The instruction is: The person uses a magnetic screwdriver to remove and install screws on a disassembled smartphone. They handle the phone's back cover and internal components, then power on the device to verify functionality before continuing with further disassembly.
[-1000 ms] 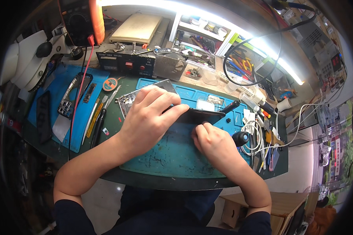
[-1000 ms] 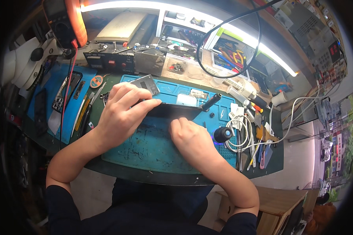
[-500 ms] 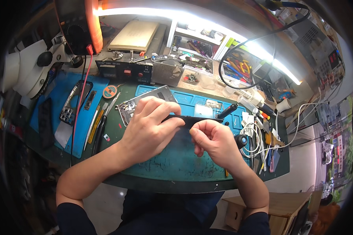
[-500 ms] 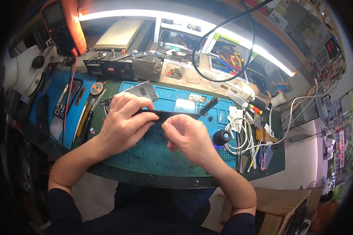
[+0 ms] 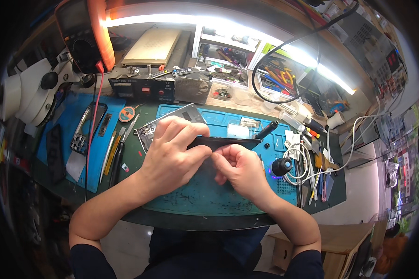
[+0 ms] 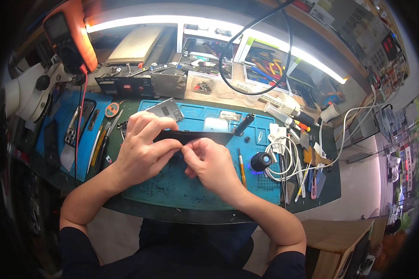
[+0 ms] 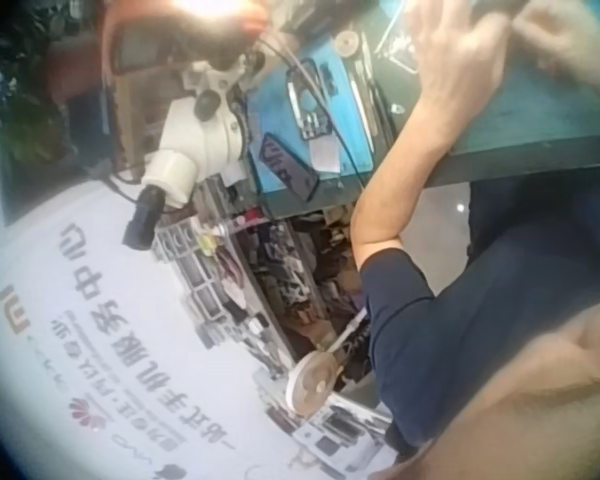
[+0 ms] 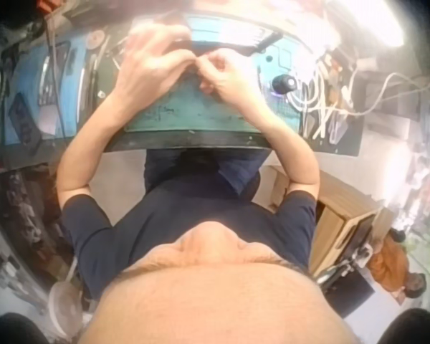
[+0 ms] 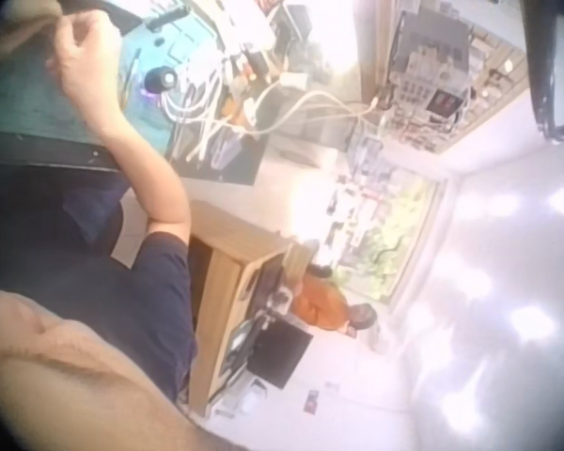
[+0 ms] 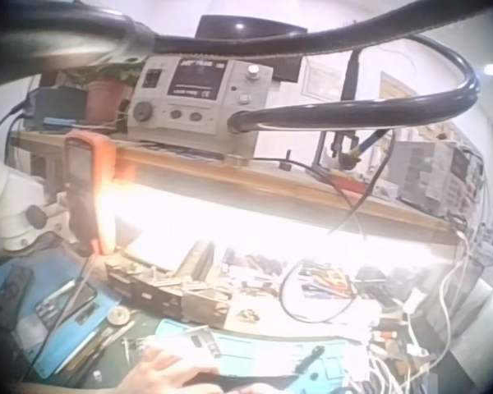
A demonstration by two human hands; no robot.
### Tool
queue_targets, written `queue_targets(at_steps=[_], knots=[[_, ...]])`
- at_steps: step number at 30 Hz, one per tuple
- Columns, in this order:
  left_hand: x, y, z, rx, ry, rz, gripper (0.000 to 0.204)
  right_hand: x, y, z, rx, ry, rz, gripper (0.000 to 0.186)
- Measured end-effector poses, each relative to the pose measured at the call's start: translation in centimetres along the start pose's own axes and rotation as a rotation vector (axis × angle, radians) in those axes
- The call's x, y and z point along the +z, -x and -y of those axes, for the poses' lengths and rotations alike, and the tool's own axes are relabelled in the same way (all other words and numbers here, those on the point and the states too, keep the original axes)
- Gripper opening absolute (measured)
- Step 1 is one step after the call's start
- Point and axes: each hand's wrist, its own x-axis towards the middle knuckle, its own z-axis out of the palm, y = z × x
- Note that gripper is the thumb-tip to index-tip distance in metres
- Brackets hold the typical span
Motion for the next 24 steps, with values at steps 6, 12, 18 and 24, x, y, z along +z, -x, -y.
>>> queue_targets(at_steps=[6, 12, 18, 24], knots=[[0.1, -0.1, -0.1, -0.011, -0.010, 0.001, 0.011, 0.6, 0.1, -1.3, -0.427, 0.277, -0.155, 0.015], [0.1, -0.2, -0.2, -0.015, -0.001, -0.019, 0.006, 0.6, -0.5, -1.9, -0.947, 0.547, -0.340, 0.019], [0.3, 0.0, -0.3, -0.013, 0.003, -0.021, 0.008, 0.5, 0.1, -1.4, -0.925, 0.610, -0.320, 0.024], [0.5, 0.1, 0.0, -0.006, -0.006, -0.069, 0.012, -1.5, -0.5, 0.4, -0.998, 0.646, -0.438, 0.030]])
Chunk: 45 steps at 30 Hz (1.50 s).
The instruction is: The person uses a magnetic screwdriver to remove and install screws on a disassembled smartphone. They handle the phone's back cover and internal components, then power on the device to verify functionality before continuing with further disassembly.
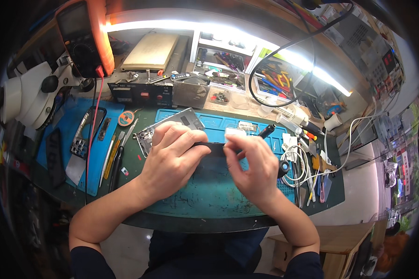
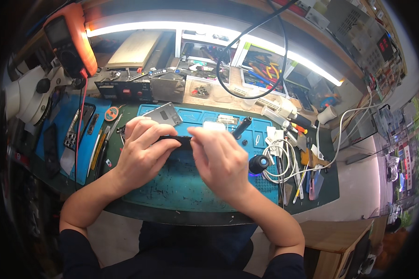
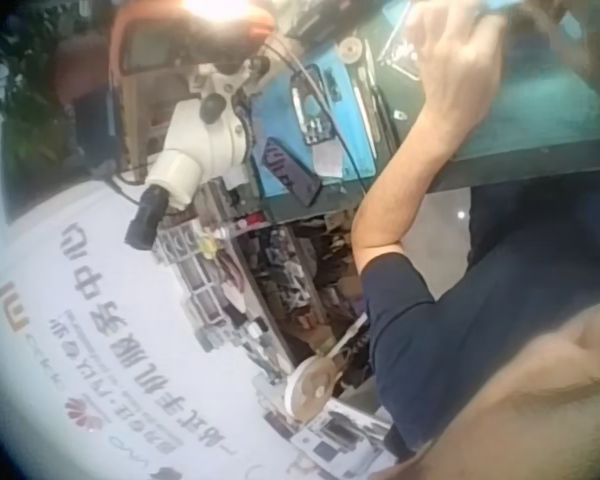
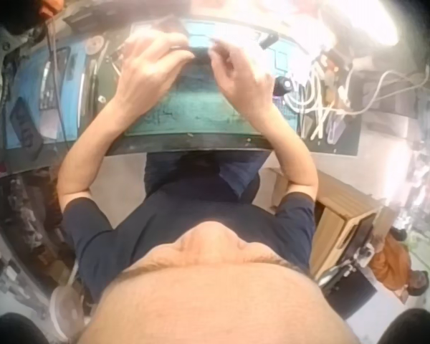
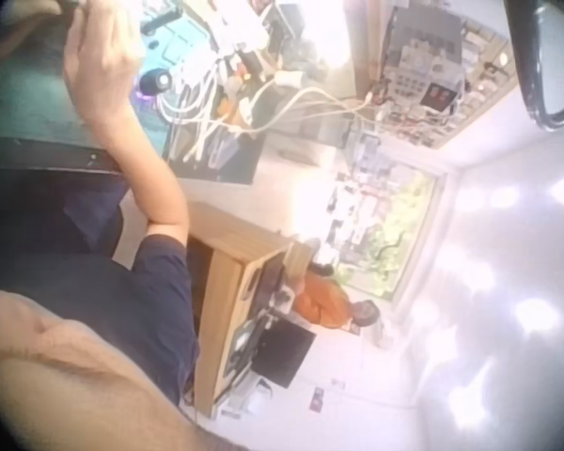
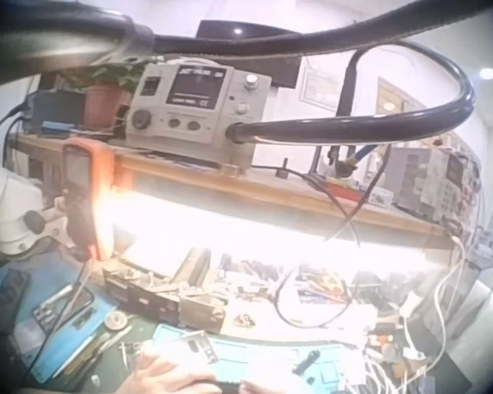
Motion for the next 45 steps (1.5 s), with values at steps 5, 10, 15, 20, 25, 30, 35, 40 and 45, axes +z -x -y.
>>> queue_targets(at_steps=[5, 10, 15, 20, 25, 30, 35, 40, 45], knots=[[-0.1, -0.1, -0.2, 0.010, -0.043, -0.036, 0.013, -0.3, -1.8, -0.9, -0.094, -0.011, 0.100, 0.045], [-0.2, -0.1, -0.1, 0.007, -0.046, -0.018, 0.013, 0.0, -1.9, -0.9, 0.017, -0.100, 0.139, 0.046], [-0.1, -0.1, -0.1, -0.025, -0.011, -0.042, 0.026, -0.2, -2.2, -0.8, 0.052, -0.111, 0.170, 0.046], [0.1, -0.1, -0.2, -0.044, -0.006, -0.057, 0.029, -0.3, -2.4, -0.6, 0.091, -0.125, 0.187, 0.045], [0.2, 0.0, -0.2, -0.026, -0.032, -0.067, 0.034, -0.8, -2.9, -0.1, 0.108, -0.090, 0.241, 0.046], [-0.1, 0.3, -0.2, 0.019, -0.103, -0.025, 0.038, -0.9, -3.0, 0.2, 0.105, -0.049, 0.255, 0.049], [0.1, 0.3, -0.2, 0.056, -0.146, -0.026, 0.035, -0.9, -2.5, -0.1, 0.060, -0.041, 0.234, 0.046], [-0.1, -0.1, -0.3, 0.071, -0.187, -0.027, 0.037, -0.8, -2.0, -0.9, -0.041, 0.009, 0.186, 0.033], [-0.1, -0.3, -0.2, 0.087, -0.207, -0.013, 0.037, -0.6, -1.4, -1.5, -0.169, 0.068, 0.121, 0.027]])
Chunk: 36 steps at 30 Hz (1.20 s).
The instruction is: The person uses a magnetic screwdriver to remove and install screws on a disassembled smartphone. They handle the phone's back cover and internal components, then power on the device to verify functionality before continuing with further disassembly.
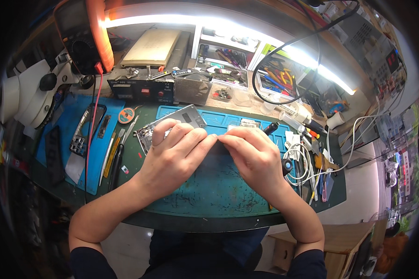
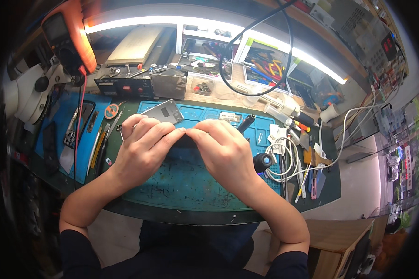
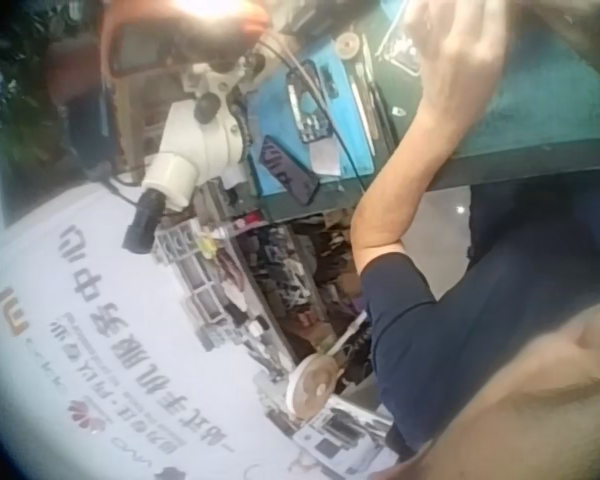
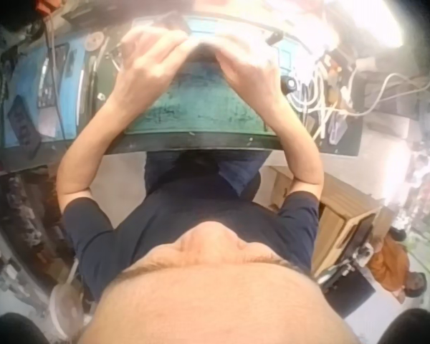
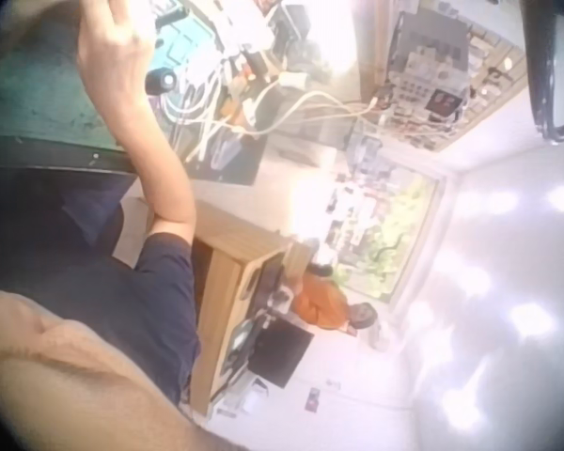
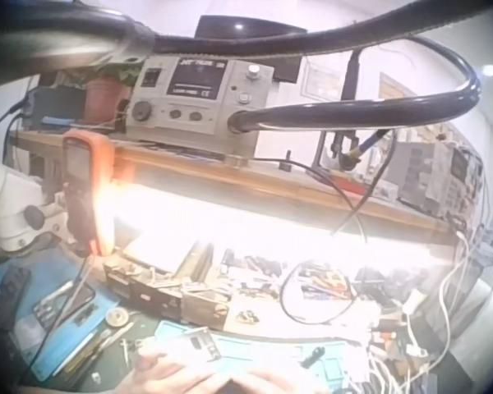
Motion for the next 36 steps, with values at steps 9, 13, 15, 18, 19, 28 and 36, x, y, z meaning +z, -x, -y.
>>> queue_targets(at_steps=[9, 13, 15, 18, 19, 28, 36], knots=[[-0.1, 0.2, 0.1, 0.007, -0.029, 0.016, 0.039, 0.4, 0.7, -0.5, -0.016, -0.013, -0.013, 0.027], [0.0, 0.1, -0.1, 0.011, -0.075, 0.029, 0.041, 0.6, 0.9, -0.4, 0.021, -0.030, -0.032, 0.027], [-0.1, 0.0, -0.3, 0.007, -0.087, 0.043, 0.041, 0.6, 1.0, -0.4, 0.035, -0.036, -0.037, 0.027], [-0.1, 0.0, -0.3, 0.042, -0.157, 0.035, 0.040, 0.7, 1.0, -0.3, 0.056, -0.045, -0.045, 0.025], [-0.2, -0.1, -0.4, 0.052, -0.167, 0.039, 0.040, 0.7, 0.9, -0.2, 0.068, -0.045, -0.053, 0.023], [-0.6, -0.5, -0.4, 0.050, -0.141, 0.077, 0.039, 0.9, 1.2, -0.2, 0.069, -0.045, -0.068, 0.021], [-0.5, -0.5, -0.1, 0.062, -0.149, 0.077, 0.041, 1.1, 1.4, -0.4, 0.101, -0.055, -0.086, 0.021]])
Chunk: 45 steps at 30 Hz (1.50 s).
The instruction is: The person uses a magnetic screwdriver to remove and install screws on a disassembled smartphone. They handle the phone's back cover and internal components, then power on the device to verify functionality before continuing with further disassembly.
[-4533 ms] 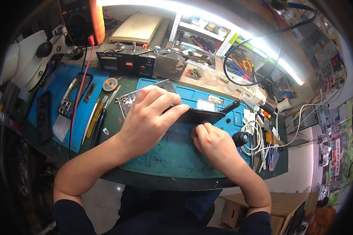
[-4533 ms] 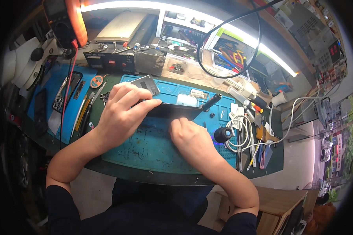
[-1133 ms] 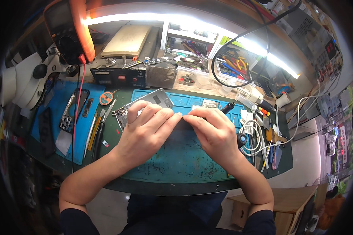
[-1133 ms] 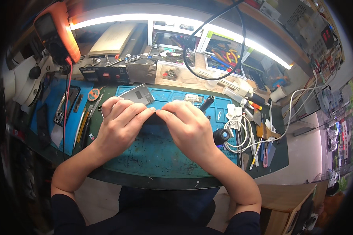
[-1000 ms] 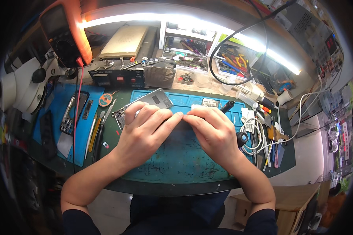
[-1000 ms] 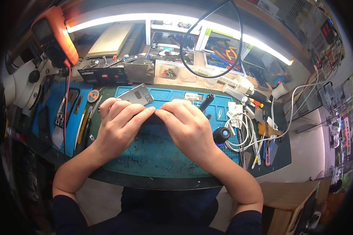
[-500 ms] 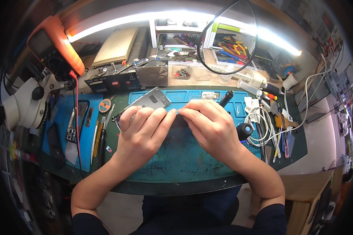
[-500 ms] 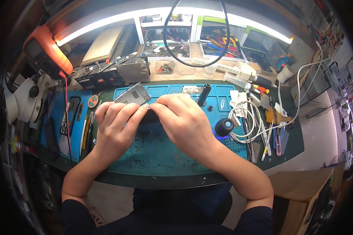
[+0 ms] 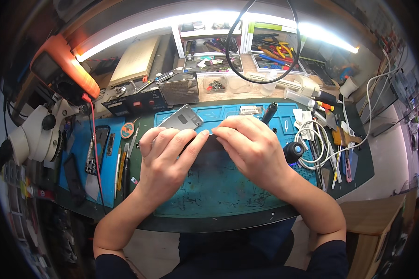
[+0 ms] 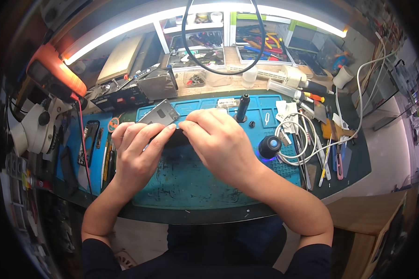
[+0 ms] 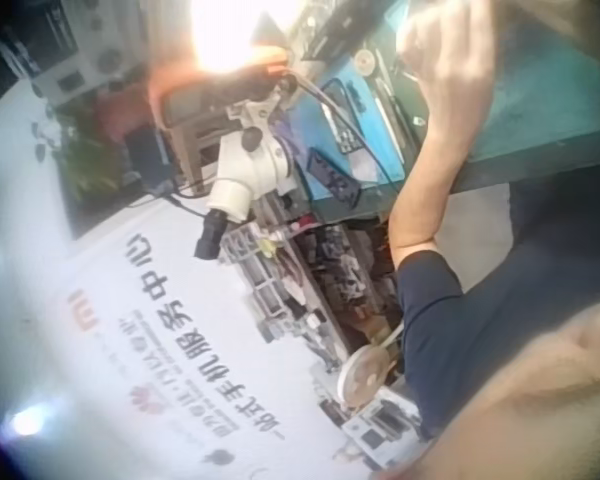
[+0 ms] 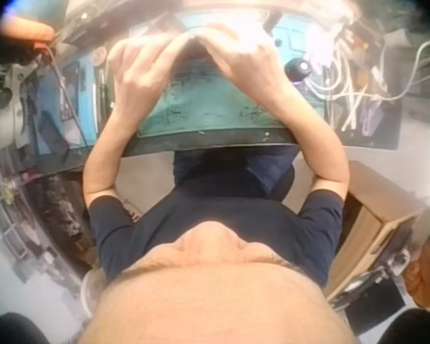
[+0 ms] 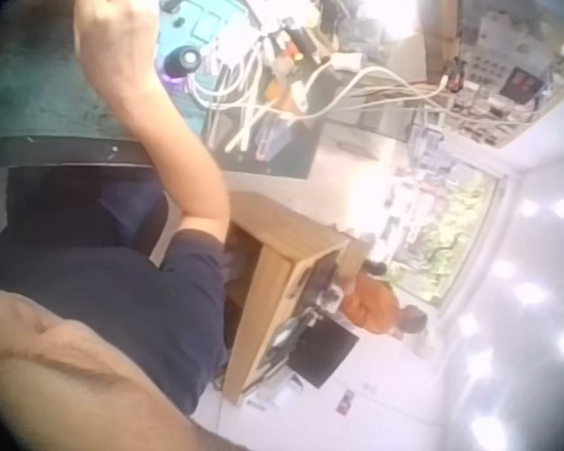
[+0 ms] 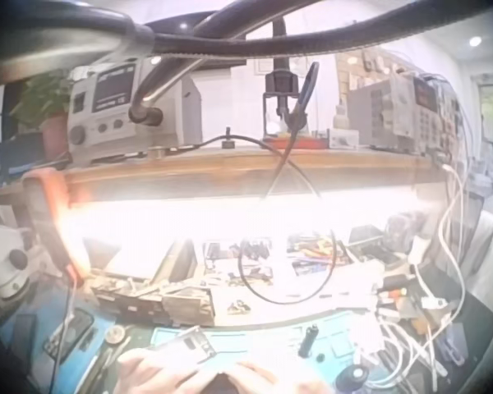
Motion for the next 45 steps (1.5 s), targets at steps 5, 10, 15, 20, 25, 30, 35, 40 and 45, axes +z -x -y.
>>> queue_targets(at_steps=[5, 10, 15, 20, 25, 30, 35, 40, 45], knots=[[0.2, -0.2, 0.2, -0.002, 0.011, -0.015, 0.037, 0.1, 0.1, -0.2, -0.004, -0.001, -0.008, 0.022], [0.2, -0.3, 0.4, 0.007, 0.017, -0.005, 0.036, 0.2, 0.4, -0.4, -0.004, 0.041, 0.011, 0.027], [-0.1, -0.8, 0.5, -0.021, 0.068, 0.007, 0.035, 0.5, 0.2, -0.6, -0.003, 0.050, 0.016, 0.028], [0.2, -0.6, 0.9, -0.009, 0.078, 0.002, 0.034, 0.6, 0.2, -0.7, -0.005, 0.052, 0.002, 0.028], [0.3, -0.8, 1.0, 0.012, 0.080, -0.017, 0.034, 0.3, 0.1, -0.6, -0.004, 0.034, -0.002, 0.030], [0.1, -0.8, 1.1, 0.028, 0.065, -0.007, 0.033, 0.5, 0.2, -0.8, 0.003, 0.023, -0.003, 0.030], [0.1, -0.8, 1.2, 0.043, 0.062, -0.004, 0.032, 0.3, 0.3, -0.8, -0.002, 0.023, -0.005, 0.029], [0.0, -0.9, 1.3, 0.049, 0.058, 0.003, 0.033, 0.7, 0.4, -1.0, -0.015, 0.033, -0.009, 0.028], [-0.2, -0.9, 1.2, 0.055, 0.051, 0.010, 0.034, 0.7, 0.4, -1.1, -0.023, 0.039, -0.010, 0.028]])
